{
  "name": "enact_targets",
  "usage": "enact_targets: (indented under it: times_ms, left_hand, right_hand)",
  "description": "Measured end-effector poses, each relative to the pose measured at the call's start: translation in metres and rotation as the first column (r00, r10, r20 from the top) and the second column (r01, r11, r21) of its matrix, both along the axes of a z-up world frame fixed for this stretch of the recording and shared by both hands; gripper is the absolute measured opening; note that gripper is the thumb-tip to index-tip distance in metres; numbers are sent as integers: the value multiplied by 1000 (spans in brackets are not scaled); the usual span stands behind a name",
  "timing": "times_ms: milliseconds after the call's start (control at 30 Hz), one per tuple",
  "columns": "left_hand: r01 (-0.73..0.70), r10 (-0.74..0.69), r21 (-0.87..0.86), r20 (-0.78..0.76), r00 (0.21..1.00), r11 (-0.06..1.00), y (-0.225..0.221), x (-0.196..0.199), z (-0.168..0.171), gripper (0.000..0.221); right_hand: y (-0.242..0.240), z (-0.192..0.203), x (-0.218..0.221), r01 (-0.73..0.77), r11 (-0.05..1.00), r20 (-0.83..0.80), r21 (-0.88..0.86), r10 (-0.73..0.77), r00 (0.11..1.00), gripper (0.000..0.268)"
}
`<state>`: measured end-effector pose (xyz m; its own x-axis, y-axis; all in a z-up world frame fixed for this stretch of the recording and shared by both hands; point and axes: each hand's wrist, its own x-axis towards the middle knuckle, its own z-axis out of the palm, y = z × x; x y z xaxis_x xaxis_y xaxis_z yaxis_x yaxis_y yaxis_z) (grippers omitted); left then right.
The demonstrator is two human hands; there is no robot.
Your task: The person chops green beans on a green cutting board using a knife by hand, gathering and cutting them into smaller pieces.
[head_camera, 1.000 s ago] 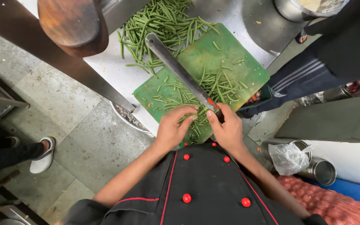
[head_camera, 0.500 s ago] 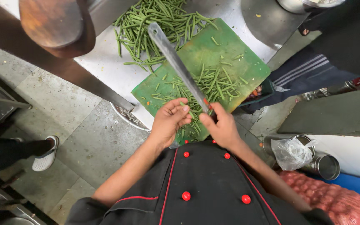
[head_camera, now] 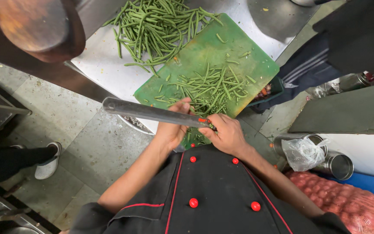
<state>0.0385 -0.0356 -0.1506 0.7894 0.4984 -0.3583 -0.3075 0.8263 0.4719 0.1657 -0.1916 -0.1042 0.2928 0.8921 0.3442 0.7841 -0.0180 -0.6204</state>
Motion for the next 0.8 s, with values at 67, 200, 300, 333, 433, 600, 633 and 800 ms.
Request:
enact_targets:
  times_ms: [67,200,300,333,433,600,633,800]
  left_hand:
    - [12,-9,64,-50,999,998,6,-5,10,33]
    - [63,-46,249,-76,996,967,7,-4,31,28]
    - [82,-32,557,-100,995,826,0,-10,49,48]
    - [80,-29,557,-100,995,826,-3,-11,53,48]
    - [59,-84,701,2,996,711,-12,-13,62,59]
    - [183,-24,890,-190,981,418,-18,-18,68,22]
    - [184,-26,889,-191,981,420,-17,-18,68,22]
    - [165,-101,837,-132,986,521,-18,-19,66,17]
  right_hand:
    - [-1,-1,0,40,999,-14,14,-40,999,37]
    - [-6,-6,-2,226,969,-209,-103,-243,947,39]
    - [-5,-6,-2,250,963,-339,-101,-270,901,36]
    - [-4,-6,-1,248,963,-339,-101,-268,902,36]
    - [-7,4,-1,260,954,-421,-150,-300,856,33]
    - [-9,24,-3,219,972,-336,-82,-234,912,38]
    - [-10,27,-3,220,972,-337,-84,-236,911,38]
    - [-12,38,-7,184,983,-215,-13,-183,959,43]
